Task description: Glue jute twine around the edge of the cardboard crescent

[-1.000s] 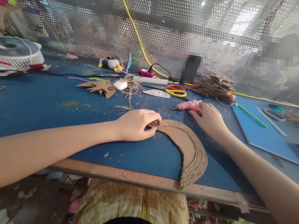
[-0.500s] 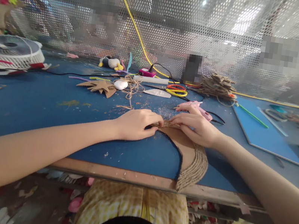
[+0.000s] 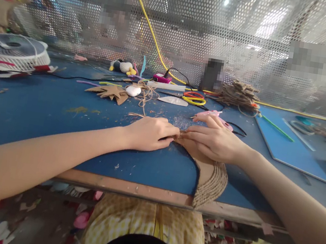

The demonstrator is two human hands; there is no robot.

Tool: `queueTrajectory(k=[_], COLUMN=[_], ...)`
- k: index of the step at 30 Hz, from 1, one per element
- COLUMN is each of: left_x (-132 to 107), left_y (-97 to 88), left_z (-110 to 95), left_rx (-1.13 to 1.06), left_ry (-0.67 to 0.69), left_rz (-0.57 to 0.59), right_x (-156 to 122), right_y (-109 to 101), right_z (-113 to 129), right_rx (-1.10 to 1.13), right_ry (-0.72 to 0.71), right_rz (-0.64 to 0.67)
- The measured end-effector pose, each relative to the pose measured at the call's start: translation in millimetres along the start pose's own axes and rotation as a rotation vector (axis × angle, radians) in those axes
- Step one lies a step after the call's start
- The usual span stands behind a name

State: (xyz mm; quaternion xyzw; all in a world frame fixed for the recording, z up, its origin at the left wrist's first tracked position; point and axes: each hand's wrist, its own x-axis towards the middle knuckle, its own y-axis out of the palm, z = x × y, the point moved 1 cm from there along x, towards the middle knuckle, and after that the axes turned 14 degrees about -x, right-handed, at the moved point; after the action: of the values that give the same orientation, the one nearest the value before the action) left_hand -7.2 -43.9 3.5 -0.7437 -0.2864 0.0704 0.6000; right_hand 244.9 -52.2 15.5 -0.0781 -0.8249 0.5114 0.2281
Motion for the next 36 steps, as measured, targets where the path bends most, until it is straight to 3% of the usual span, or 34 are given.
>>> queueTrajectory(k=[11, 25, 33, 36], left_x=[0.3, 0.7, 0.6, 0.7], left_y=[-0.2, -3.4, -3.5, -4.1], left_z=[-1.1, -1.7, 0.3, 2.0], left_rx=[0.093, 0.151, 0.104, 0.107], left_ry=[0.106, 0.11, 0.098, 0.111], left_rz=[-0.014, -0.01, -0.006, 0.0], right_x=[-0.5, 3.0, 1.9, 2.0], right_y=[0.4, 0.7, 0.0, 0.1], right_z=[1.1, 4.6, 1.1, 1.2], right_rx=[-0.026, -0.063, 0.036, 0.071], right_ry=[-0.003, -0.021, 0.109, 0.097], right_rz=[0.009, 0.018, -0.022, -0.016])
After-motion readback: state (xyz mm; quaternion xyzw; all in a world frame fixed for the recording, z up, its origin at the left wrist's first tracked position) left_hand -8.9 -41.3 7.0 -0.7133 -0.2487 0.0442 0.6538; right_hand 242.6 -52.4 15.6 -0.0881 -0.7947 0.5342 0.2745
